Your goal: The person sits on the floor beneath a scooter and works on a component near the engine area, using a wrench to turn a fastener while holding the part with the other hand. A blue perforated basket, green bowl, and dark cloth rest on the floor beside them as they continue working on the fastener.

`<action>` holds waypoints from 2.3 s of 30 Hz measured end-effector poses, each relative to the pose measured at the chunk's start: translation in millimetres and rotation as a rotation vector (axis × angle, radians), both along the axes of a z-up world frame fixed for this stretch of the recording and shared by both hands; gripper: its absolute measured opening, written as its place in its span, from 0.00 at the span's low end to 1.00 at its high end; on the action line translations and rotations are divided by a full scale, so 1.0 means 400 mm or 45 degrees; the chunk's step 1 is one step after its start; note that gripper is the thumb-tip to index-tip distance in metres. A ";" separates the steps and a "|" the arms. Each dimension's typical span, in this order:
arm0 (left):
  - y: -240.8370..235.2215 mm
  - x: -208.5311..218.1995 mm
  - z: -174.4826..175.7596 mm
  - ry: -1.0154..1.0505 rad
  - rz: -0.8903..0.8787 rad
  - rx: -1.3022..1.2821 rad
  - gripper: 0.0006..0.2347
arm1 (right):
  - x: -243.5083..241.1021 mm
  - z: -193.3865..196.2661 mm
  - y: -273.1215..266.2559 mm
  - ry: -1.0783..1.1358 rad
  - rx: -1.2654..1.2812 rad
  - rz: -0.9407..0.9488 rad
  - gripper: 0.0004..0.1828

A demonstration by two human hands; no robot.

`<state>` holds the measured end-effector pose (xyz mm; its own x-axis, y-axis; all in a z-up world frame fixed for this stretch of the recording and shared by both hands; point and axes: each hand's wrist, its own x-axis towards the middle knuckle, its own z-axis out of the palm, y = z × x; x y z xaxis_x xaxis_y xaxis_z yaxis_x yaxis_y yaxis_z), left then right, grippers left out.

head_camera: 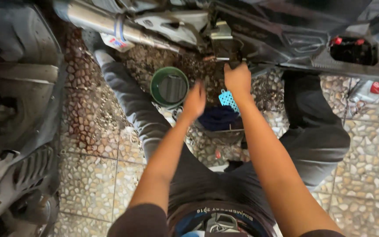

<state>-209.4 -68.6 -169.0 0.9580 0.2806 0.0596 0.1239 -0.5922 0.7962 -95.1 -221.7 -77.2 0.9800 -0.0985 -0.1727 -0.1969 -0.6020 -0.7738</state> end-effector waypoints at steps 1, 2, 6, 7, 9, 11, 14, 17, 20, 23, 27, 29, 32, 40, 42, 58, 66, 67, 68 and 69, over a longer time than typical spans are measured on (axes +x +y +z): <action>0.010 0.056 0.089 0.046 0.016 0.086 0.14 | -0.004 0.004 0.002 0.010 -0.056 -0.018 0.28; 0.024 0.125 0.182 0.081 0.036 0.174 0.15 | 0.004 0.014 0.008 0.009 -0.109 -0.031 0.30; 0.118 0.312 0.295 -0.070 -0.190 0.750 0.14 | 0.013 0.004 0.010 0.022 -0.144 -0.037 0.30; 0.143 0.341 0.310 -0.031 -0.252 0.893 0.14 | 0.012 0.010 0.012 0.039 -0.157 -0.032 0.29; 0.181 0.392 0.323 0.003 -0.311 1.033 0.14 | 0.017 0.020 0.011 0.049 -0.174 -0.028 0.28; 0.211 0.424 0.312 -0.182 -0.364 1.157 0.15 | 0.017 0.025 0.012 0.097 -0.170 -0.029 0.28; 0.204 0.447 0.311 -0.263 -0.381 1.159 0.15 | 0.018 0.034 0.014 0.107 -0.195 -0.051 0.28; 0.168 0.464 0.295 -0.226 -0.311 0.983 0.16 | 0.014 0.022 0.009 0.077 -0.147 -0.035 0.27; 0.148 0.473 0.256 -0.204 -0.225 0.689 0.16 | 0.006 0.055 0.014 0.073 -0.130 -0.063 0.25; 0.133 0.463 0.228 -0.156 -0.175 0.515 0.16 | 0.011 0.043 0.012 0.087 -0.137 -0.054 0.25; 0.125 0.466 0.171 -0.159 -0.155 0.481 0.16 | 0.008 0.054 0.012 0.061 -0.101 -0.055 0.25; 0.127 0.469 0.142 -0.200 -0.162 0.479 0.15 | 0.005 0.070 0.018 0.073 -0.096 -0.078 0.24; 0.117 0.481 0.131 -0.227 -0.170 0.483 0.15 | 0.004 0.066 0.013 0.052 -0.072 -0.058 0.24; 0.084 0.491 0.154 0.019 -0.112 0.377 0.20 | 0.013 0.015 -0.001 0.036 -0.121 -0.056 0.25; 0.098 0.500 0.152 0.167 -0.091 0.353 0.23 | 0.012 0.006 -0.003 0.007 -0.135 -0.028 0.26; 0.146 0.650 0.243 0.060 -0.518 1.674 0.23 | 0.016 0.003 -0.006 -0.029 -0.016 -0.030 0.24; 0.179 0.493 0.428 0.357 -0.648 1.451 0.34 | 0.022 -0.016 -0.010 -0.036 -0.113 -0.035 0.28; 0.178 0.477 0.418 0.385 -0.589 1.303 0.34 | 0.018 -0.008 -0.009 -0.043 -0.084 -0.044 0.27; 0.181 0.464 0.410 0.412 -0.526 1.158 0.34 | 0.019 0.000 -0.004 -0.051 -0.052 -0.048 0.26; 0.182 0.464 0.378 0.415 -0.519 1.158 0.34 | 0.022 0.003 -0.001 -0.052 -0.050 -0.041 0.26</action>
<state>-23.8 4.2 -17.8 0.9775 -0.0878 -0.1920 -0.0908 -0.9958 -0.0066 -86.4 -221.9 -76.0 0.9823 -0.1363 -0.1284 -0.1858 -0.6259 -0.7574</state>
